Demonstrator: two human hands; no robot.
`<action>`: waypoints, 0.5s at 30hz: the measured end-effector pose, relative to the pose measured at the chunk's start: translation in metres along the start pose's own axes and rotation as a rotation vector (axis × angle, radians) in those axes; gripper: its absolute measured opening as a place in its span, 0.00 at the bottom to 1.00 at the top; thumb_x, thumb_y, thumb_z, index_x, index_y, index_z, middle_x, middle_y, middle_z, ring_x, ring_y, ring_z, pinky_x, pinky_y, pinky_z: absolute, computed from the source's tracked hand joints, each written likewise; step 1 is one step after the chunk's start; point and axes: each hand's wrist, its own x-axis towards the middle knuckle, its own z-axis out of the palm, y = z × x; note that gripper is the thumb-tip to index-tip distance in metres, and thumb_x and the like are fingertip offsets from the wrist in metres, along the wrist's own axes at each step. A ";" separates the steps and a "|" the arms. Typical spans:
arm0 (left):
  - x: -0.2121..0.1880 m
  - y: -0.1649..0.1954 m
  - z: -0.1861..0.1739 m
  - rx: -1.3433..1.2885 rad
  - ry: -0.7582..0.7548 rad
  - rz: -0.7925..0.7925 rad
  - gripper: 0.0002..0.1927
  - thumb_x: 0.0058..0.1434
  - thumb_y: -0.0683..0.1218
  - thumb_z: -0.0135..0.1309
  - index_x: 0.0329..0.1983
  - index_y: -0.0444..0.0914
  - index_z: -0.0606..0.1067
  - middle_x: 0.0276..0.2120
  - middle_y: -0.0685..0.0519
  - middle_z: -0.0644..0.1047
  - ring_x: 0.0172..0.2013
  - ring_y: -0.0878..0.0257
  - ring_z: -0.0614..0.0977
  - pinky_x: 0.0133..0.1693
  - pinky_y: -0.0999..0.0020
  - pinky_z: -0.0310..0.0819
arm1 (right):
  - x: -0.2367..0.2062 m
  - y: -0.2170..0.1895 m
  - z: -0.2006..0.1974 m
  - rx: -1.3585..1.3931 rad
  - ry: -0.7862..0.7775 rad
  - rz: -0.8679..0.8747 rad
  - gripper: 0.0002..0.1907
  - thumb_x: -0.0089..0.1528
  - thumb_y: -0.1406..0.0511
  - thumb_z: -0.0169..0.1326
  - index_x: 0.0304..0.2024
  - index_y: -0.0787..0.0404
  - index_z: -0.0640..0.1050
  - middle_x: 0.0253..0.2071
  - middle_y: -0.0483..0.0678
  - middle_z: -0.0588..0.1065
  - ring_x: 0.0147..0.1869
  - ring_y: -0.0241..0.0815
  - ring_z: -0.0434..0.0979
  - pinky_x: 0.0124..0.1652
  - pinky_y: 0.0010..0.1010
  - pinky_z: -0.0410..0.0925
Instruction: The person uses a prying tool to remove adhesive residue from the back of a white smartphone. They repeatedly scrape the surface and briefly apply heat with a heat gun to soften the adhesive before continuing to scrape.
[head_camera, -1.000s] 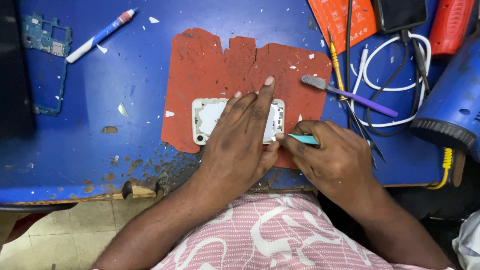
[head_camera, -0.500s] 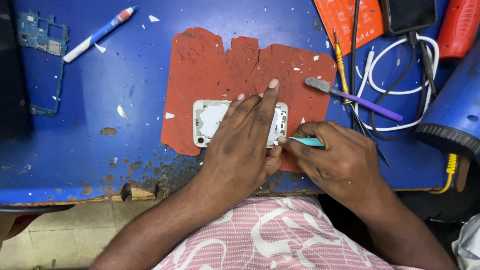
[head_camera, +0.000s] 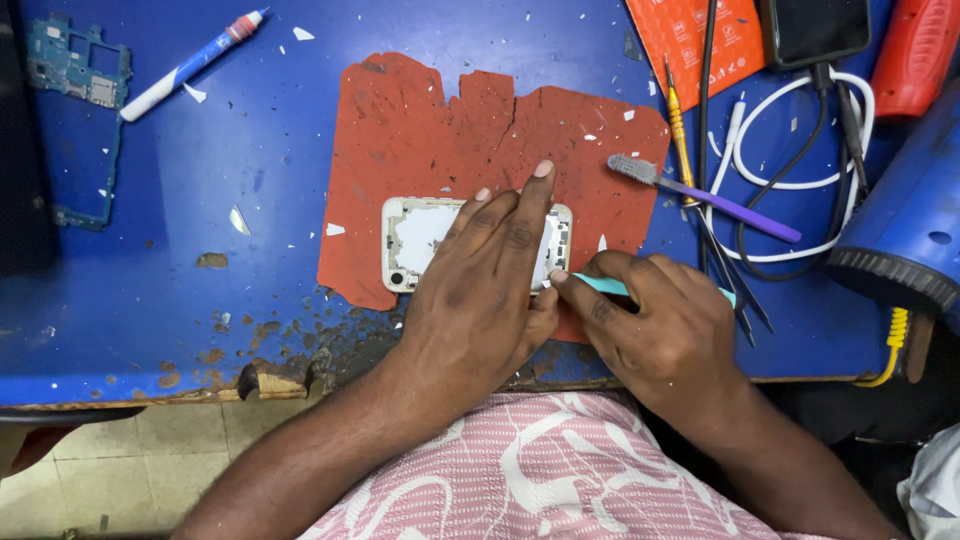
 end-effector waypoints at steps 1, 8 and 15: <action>0.000 0.000 0.000 0.002 -0.001 0.001 0.47 0.57 0.40 0.59 0.75 0.26 0.48 0.57 0.34 0.72 0.63 0.41 0.73 0.69 0.45 0.62 | -0.001 0.000 0.001 -0.016 0.004 -0.008 0.15 0.53 0.68 0.65 0.44 0.56 0.85 0.43 0.48 0.77 0.37 0.43 0.76 0.33 0.36 0.66; 0.000 -0.001 0.001 0.012 0.002 0.019 0.48 0.57 0.40 0.59 0.75 0.25 0.47 0.58 0.34 0.72 0.62 0.41 0.73 0.69 0.45 0.62 | -0.006 0.000 0.005 -0.076 0.040 -0.033 0.15 0.55 0.68 0.65 0.45 0.55 0.85 0.43 0.46 0.77 0.37 0.42 0.74 0.35 0.36 0.65; -0.001 -0.004 0.003 0.017 0.029 0.052 0.50 0.56 0.40 0.60 0.76 0.26 0.46 0.57 0.35 0.71 0.61 0.42 0.73 0.70 0.44 0.62 | -0.007 0.000 0.003 -0.089 0.067 -0.062 0.16 0.56 0.67 0.64 0.48 0.56 0.85 0.43 0.46 0.77 0.37 0.41 0.75 0.35 0.36 0.65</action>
